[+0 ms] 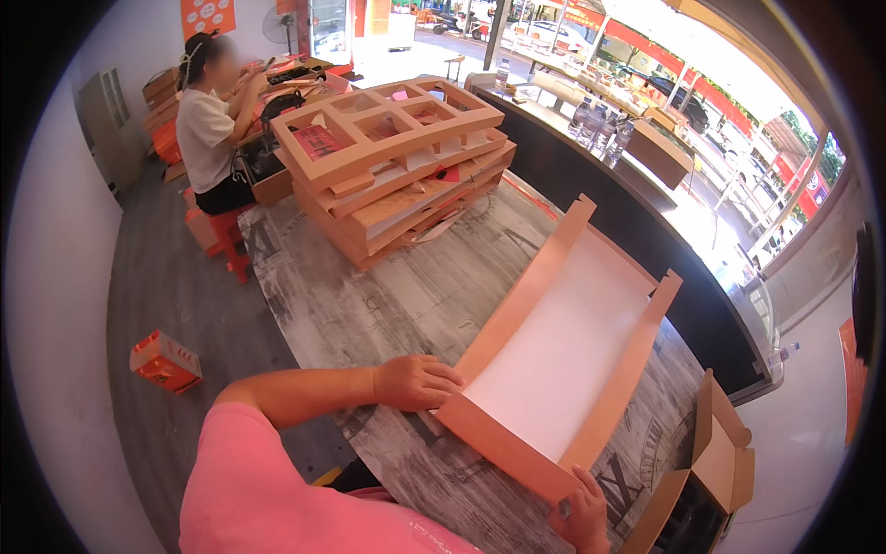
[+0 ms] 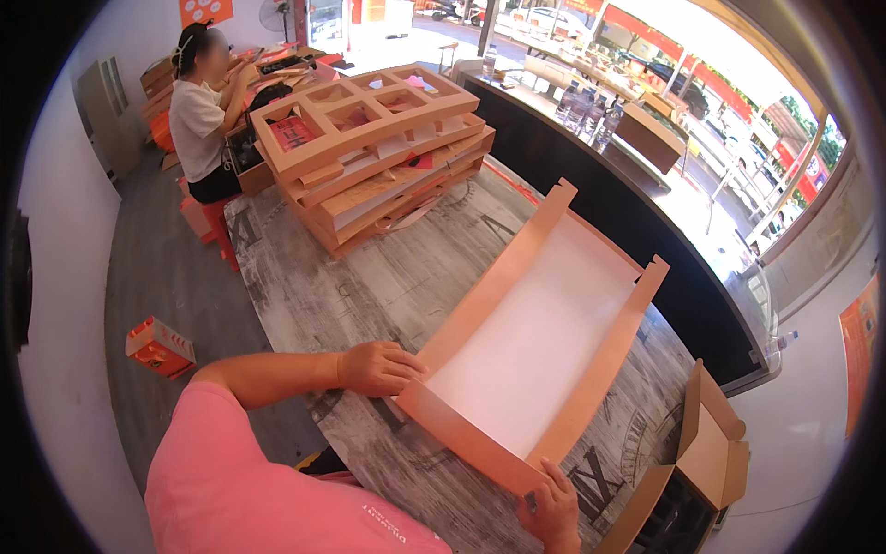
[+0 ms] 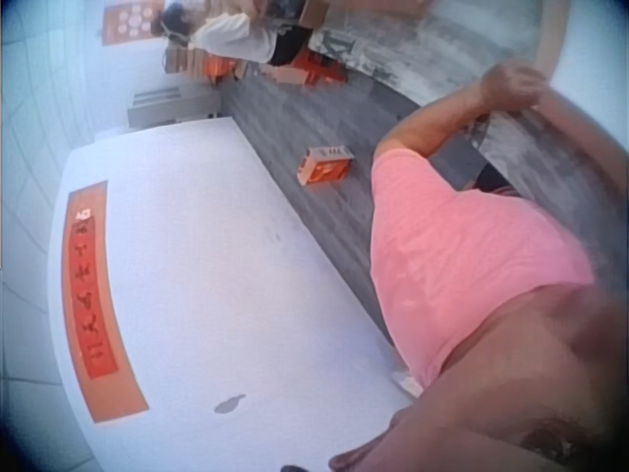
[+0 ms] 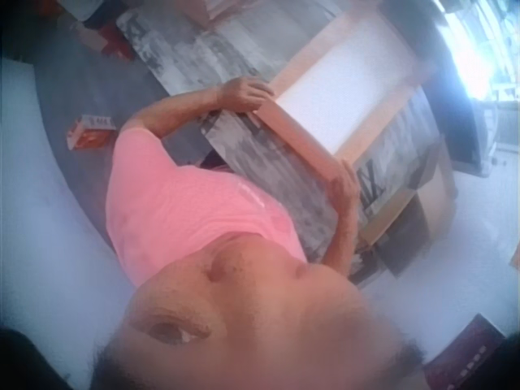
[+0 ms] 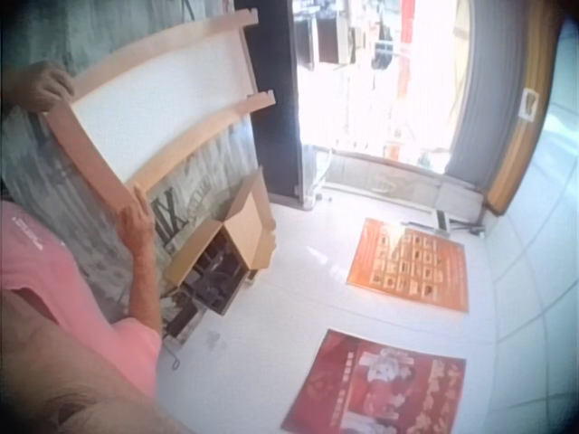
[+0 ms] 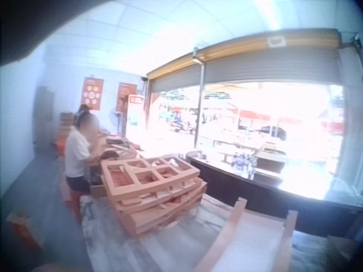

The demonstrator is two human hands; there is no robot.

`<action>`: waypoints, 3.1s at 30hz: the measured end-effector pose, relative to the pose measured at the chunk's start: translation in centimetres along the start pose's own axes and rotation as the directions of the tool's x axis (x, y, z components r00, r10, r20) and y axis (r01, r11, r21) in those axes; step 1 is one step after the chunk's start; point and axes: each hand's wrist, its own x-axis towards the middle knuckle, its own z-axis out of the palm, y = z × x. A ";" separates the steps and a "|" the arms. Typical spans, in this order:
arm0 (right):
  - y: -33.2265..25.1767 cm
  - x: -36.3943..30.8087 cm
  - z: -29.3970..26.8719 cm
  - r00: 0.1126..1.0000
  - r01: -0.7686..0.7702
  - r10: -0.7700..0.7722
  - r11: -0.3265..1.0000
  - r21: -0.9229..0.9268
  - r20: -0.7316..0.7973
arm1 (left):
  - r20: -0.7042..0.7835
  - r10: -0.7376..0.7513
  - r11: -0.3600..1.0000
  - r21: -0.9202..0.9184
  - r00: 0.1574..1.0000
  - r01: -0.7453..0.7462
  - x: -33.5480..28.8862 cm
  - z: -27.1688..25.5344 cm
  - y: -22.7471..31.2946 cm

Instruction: The person assembles a large white box by folding its cardboard flaps and then places a wooden insert with internal dividers into the box.

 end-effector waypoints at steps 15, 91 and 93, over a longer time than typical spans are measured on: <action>0.8 -2.2 3.7 0.975 -0.018 0.047 0.991 0.132 -0.218 | 0.033 -0.100 0.953 -0.286 0.994 0.105 0.3 -0.9 0.8; -5.8 6.1 5.6 0.964 -0.222 0.254 0.933 -0.283 0.083 | 0.401 -0.284 0.956 0.050 0.871 0.289 9.4 2.5 7.4; -6.1 6.7 4.8 0.961 -0.232 0.258 0.948 -0.218 0.099 | 0.450 -0.308 0.947 0.058 0.838 0.316 9.9 1.9 7.4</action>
